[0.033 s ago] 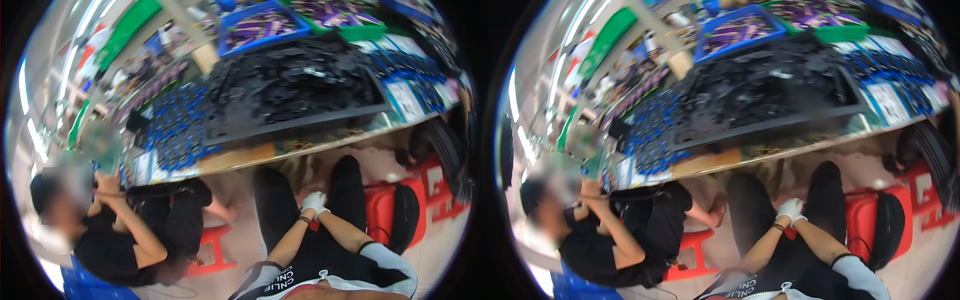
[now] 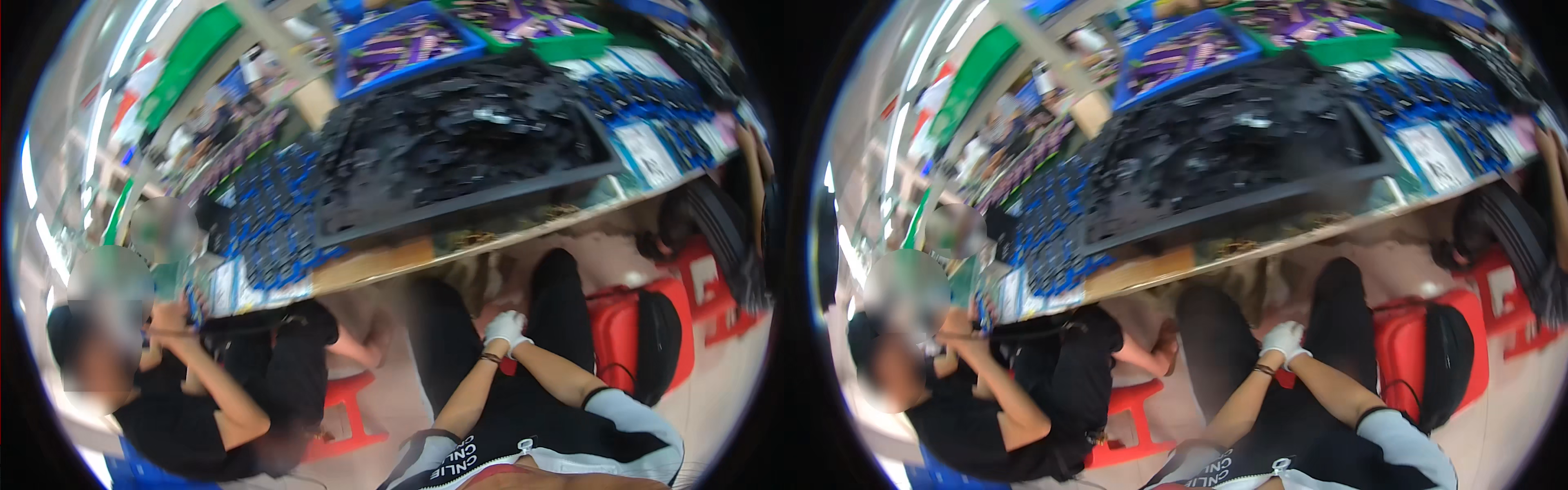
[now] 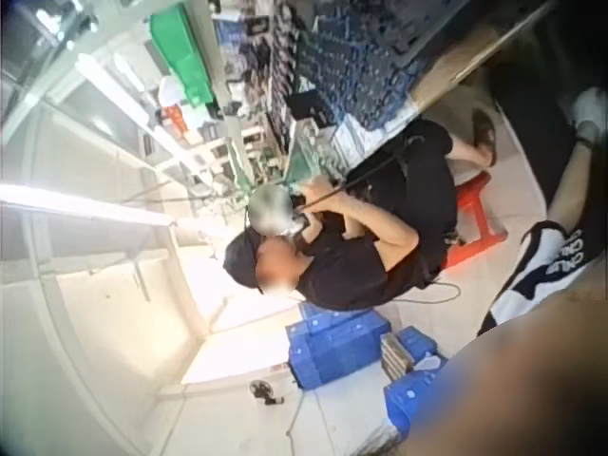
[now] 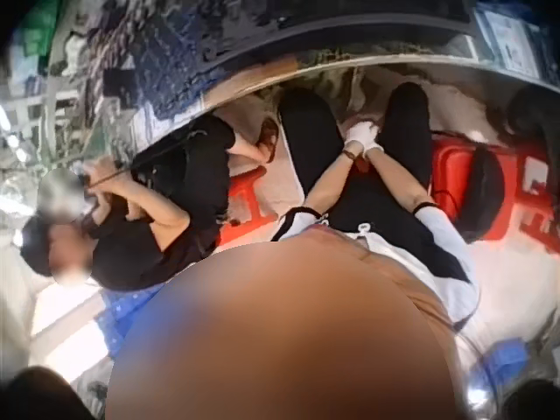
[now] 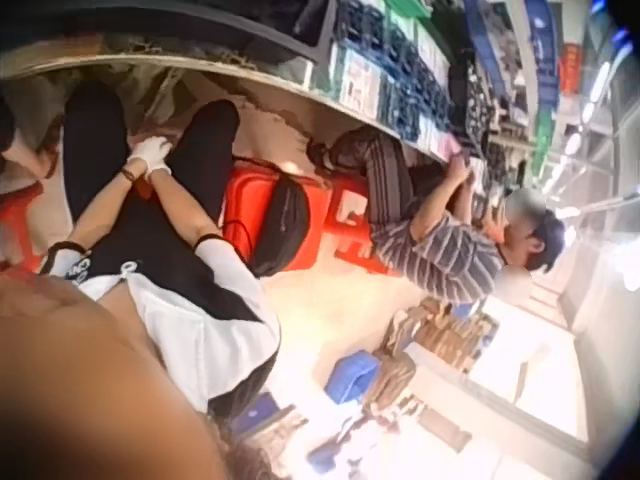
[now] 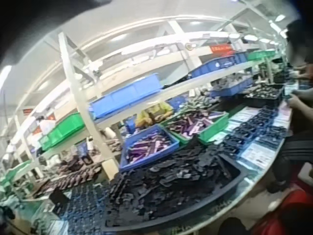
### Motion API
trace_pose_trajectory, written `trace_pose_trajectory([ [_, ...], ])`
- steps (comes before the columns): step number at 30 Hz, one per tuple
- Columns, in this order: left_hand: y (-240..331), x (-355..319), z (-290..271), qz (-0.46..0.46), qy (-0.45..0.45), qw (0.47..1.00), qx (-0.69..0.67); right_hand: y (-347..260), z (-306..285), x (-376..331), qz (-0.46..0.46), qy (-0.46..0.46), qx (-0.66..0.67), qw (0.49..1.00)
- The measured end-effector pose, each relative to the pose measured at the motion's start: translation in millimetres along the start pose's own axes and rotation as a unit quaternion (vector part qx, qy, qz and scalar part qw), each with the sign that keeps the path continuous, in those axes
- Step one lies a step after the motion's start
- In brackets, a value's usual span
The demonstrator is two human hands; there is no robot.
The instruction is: The person assembles toy cars by taking plastic base components from a tray, fitting and snapping them onto toy car bodies by hand, and placing the assembled cars onto the workstation table.
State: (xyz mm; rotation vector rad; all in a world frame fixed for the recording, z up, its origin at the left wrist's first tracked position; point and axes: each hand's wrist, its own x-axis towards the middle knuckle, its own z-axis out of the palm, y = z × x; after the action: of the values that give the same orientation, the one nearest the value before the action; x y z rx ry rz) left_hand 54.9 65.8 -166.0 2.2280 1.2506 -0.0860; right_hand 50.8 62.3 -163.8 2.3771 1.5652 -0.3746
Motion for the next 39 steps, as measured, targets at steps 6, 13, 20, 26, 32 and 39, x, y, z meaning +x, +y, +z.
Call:
trace_pose_trajectory([
  [6,74,-17,-82,-0.129,0.156,0.955,-0.215,73,95,47,-0.249,0.102,0.423,0.865],
  [13,4,2,-50,-0.209,0.296,0.725,-0.586,262,-257,-65,-0.095,0.433,0.208,0.872],
  [20,0,25,-7,-0.159,0.110,0.747,-0.636,468,-290,10,0.201,0.620,0.198,0.732],
  [26,19,17,-21,-0.182,0.063,0.729,-0.657,500,-303,37,0.199,0.472,0.230,0.828],
  [32,27,0,-33,-0.135,0.123,0.773,-0.607,471,-302,3,0.094,0.583,0.199,0.782],
  [39,134,-55,-176,0.100,0.112,0.669,-0.728,358,-357,-118,-0.037,0.444,0.462,0.767],
])
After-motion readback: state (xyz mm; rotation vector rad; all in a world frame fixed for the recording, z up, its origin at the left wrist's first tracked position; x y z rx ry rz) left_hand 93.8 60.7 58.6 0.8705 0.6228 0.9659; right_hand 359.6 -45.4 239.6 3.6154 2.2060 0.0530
